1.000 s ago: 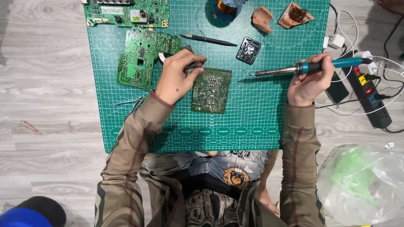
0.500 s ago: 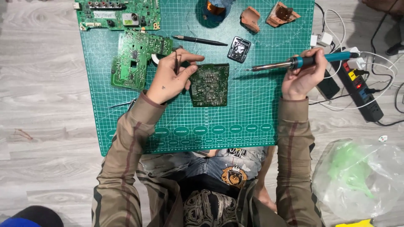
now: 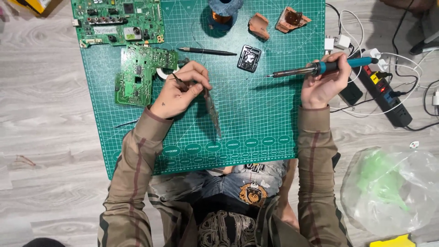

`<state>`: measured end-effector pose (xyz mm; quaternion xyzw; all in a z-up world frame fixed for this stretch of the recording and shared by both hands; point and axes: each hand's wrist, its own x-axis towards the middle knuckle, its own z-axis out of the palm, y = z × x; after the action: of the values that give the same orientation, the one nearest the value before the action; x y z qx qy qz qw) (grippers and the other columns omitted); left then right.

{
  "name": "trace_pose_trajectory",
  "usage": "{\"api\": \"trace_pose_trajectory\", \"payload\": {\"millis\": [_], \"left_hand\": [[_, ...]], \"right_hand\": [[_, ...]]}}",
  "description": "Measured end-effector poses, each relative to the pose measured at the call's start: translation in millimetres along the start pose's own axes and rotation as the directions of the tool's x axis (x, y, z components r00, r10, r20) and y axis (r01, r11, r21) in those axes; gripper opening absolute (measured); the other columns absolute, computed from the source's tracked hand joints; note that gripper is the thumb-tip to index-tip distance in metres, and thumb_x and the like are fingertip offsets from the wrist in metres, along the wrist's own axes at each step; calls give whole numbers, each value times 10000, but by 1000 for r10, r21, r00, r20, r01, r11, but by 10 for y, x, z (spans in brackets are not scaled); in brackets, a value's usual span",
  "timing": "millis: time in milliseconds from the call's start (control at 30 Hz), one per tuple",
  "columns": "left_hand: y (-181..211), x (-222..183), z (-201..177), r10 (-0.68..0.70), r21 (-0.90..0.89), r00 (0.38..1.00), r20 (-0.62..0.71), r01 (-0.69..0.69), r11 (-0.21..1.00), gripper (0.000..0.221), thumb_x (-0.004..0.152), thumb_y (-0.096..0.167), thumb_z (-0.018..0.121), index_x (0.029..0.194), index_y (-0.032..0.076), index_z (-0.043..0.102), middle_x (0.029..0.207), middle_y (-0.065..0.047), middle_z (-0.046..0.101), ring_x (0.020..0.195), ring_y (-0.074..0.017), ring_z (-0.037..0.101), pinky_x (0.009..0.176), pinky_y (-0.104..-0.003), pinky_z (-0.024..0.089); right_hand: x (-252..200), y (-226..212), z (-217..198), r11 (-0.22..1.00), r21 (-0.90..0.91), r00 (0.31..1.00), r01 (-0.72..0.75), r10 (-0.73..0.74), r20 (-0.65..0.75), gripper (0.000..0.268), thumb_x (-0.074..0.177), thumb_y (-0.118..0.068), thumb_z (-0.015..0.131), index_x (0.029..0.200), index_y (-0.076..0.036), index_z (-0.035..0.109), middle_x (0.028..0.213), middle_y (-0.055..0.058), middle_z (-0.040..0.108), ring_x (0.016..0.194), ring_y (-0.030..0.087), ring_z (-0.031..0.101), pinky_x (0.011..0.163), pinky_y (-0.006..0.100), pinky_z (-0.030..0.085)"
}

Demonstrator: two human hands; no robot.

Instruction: Desoldering electronic components from a printed circuit board using a soldering iron.

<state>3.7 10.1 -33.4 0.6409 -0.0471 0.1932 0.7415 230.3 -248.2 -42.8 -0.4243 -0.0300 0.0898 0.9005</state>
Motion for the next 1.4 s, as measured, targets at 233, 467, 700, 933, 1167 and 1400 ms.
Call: {"api": "trace_pose_trajectory", "payload": {"millis": [233,467,700,933,1167,1400], "left_hand": [[91,17,66,-76,90,996,41,72,993,156,882,14,515,862,28,669,994,-121,556,743,-83,464,570,-166,414],[108,-9,140,-216,73,971,-104,224,972,257,759,-58,566,988,4,666,972,-114,563,554,-9,454,527,-183,441],[186,39,203,-180,143,959,-217,214,966,338,736,-140,552,1005,21,678,996,-75,612,451,62,355,429,-139,362],[181,42,183,-220,132,945,-244,257,957,322,744,-150,550,993,9,678,860,-81,618,425,61,326,393,-137,314],[176,12,176,-270,94,922,-279,306,947,341,737,-148,550,1029,4,641,844,-102,655,413,58,297,375,-142,285],[164,18,188,-256,120,919,-300,303,945,331,730,-147,556,1012,3,641,844,-97,657,399,55,299,372,-130,284]], "right_hand": [[-18,12,16,1000,5,999,-12,11,38,241,891,-302,517,805,-88,446,604,13,318,385,81,312,284,176,278],[-30,-3,51,999,-9,998,-44,45,40,243,884,-301,529,801,-85,454,582,10,319,379,83,331,285,179,284],[-10,6,13,999,-28,998,-33,35,45,244,887,-310,524,804,-91,456,583,9,327,378,81,332,287,181,282],[-36,-16,76,997,-77,998,-32,36,42,251,891,-328,516,795,-106,450,574,5,318,374,84,338,292,172,292],[-67,-16,91,993,-103,997,-55,59,43,249,892,-335,521,804,-112,451,585,-4,329,390,71,342,296,165,299],[-57,-8,91,993,-108,997,-50,56,51,254,892,-338,521,804,-110,453,584,5,331,383,82,343,295,172,297]]}}
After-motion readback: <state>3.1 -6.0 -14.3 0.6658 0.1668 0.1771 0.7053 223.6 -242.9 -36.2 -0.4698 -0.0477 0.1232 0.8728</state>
